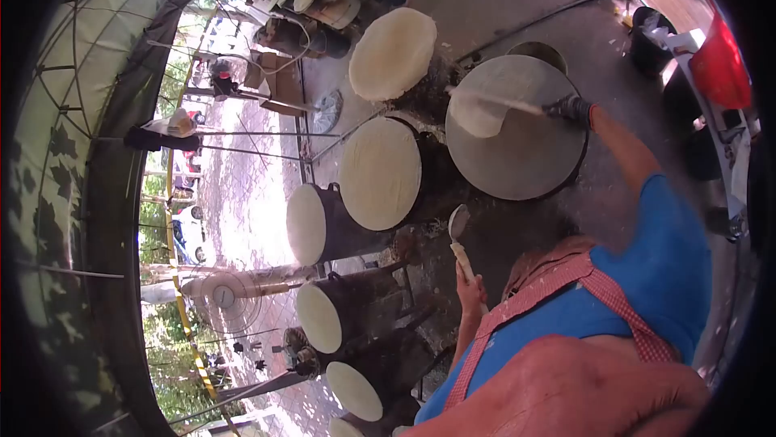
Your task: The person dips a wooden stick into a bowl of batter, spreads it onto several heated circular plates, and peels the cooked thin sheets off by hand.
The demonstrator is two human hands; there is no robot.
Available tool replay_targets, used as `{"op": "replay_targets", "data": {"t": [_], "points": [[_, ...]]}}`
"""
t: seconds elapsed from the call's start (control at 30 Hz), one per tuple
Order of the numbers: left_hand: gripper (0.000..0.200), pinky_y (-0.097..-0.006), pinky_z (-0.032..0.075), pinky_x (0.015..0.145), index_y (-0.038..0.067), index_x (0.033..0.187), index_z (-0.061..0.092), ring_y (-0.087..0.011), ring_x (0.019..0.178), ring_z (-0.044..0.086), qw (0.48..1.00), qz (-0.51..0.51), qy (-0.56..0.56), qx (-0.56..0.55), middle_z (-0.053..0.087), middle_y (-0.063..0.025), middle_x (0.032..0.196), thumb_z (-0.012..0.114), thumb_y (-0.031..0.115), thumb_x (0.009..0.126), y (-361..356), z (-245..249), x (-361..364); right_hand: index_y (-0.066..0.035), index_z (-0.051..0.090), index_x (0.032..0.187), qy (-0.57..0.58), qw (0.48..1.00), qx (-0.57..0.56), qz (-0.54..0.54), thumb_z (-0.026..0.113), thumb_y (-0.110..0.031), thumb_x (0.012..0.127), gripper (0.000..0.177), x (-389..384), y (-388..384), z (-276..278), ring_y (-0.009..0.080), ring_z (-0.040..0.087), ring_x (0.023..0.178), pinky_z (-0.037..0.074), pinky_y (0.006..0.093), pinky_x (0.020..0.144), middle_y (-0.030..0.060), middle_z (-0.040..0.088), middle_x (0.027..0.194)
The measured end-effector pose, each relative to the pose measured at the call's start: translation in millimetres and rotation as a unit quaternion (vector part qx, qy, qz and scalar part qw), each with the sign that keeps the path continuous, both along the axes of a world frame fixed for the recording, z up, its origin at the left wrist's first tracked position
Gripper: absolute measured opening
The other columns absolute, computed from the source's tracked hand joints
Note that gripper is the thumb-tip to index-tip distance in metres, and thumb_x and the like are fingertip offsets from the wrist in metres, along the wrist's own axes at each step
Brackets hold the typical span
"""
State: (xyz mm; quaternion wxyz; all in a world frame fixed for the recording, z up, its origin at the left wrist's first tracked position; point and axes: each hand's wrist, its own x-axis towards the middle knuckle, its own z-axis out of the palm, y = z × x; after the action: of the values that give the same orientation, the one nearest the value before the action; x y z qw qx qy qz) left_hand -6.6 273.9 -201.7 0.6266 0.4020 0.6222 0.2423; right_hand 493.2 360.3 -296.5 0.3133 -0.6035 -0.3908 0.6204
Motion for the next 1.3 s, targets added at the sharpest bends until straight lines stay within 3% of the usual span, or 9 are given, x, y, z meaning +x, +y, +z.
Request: {"op": "replay_targets", "data": {"t": [0.17, 0.4, 0.6, 0.8, 1.07, 1.3], "points": [[0.069, -0.0215, 0.026, 0.032, 0.024, 0.132, 0.013, -0.0074, 0.036, 0.031, 0.996, 0.056, -0.040, -0.050, 0.031, 0.0015, 0.050, 0.044, 0.000, 0.076, -20, -19, -18, -0.010, 0.046, 0.116, 0.020, 0.999, -0.027, 0.041, 0.042, -0.005, 0.079, 0.037, 0, -13, -8, 0.0188, 0.046, 0.094, 0.035, 0.0297, 0.081, 0.0077, 0.047, 0.114], [0.069, -0.0217, 0.026, 0.033, 0.025, 0.132, 0.010, -0.0080, 0.036, 0.029, 0.990, 0.120, -0.037, -0.060, 0.029, 0.0011, 0.050, 0.042, 0.000, 0.076, -40, -19, -26, -0.009, 0.048, 0.114, -0.067, 0.989, 0.032, 0.132, 0.044, -0.008, 0.079, 0.035, 21, 58, 0, 0.0168, 0.047, 0.086, 0.037, 0.0291, 0.074, 0.0066, 0.050, 0.109], [0.068, -0.0210, 0.026, 0.034, 0.026, 0.131, 0.013, -0.0072, 0.038, 0.030, 0.982, 0.166, -0.044, -0.081, 0.030, 0.0015, 0.052, 0.042, -0.001, 0.076, -48, -24, -24, -0.009, 0.049, 0.112, -0.048, 0.986, -0.023, 0.157, 0.046, -0.010, 0.079, 0.034, 27, 5, -7, 0.0150, 0.048, 0.079, 0.038, 0.0286, 0.068, 0.0057, 0.052, 0.105], [0.067, -0.0204, 0.026, 0.035, 0.026, 0.131, 0.013, -0.0070, 0.038, 0.030, 0.977, 0.195, -0.052, -0.067, 0.031, 0.0013, 0.054, 0.042, -0.001, 0.077, -66, -15, -27, -0.009, 0.051, 0.111, -0.140, 0.958, 0.068, 0.243, 0.047, -0.012, 0.079, 0.032, 35, 98, -9, 0.0133, 0.049, 0.072, 0.039, 0.0280, 0.062, 0.0048, 0.054, 0.101], [0.069, -0.0197, 0.025, 0.033, 0.029, 0.131, 0.010, -0.0066, 0.039, 0.029, 0.962, 0.239, -0.076, -0.112, 0.031, 0.0008, 0.057, 0.040, -0.002, 0.077, -81, -16, -30, -0.009, 0.053, 0.109, -0.110, 0.952, -0.003, 0.286, 0.049, -0.015, 0.079, 0.031, 60, 46, -12, 0.0109, 0.050, 0.062, 0.041, 0.0273, 0.053, 0.0036, 0.057, 0.095], [0.068, -0.0195, 0.024, 0.033, 0.029, 0.131, 0.010, -0.0064, 0.039, 0.028, 0.962, 0.221, -0.086, -0.133, 0.029, 0.0012, 0.056, 0.040, -0.002, 0.078, -89, -9, -48, -0.008, 0.054, 0.107, -0.198, 0.926, 0.104, 0.304, 0.051, -0.018, 0.079, 0.030, 19, 87, -27, 0.0089, 0.051, 0.054, 0.042, 0.0267, 0.046, 0.0026, 0.060, 0.091]]}}
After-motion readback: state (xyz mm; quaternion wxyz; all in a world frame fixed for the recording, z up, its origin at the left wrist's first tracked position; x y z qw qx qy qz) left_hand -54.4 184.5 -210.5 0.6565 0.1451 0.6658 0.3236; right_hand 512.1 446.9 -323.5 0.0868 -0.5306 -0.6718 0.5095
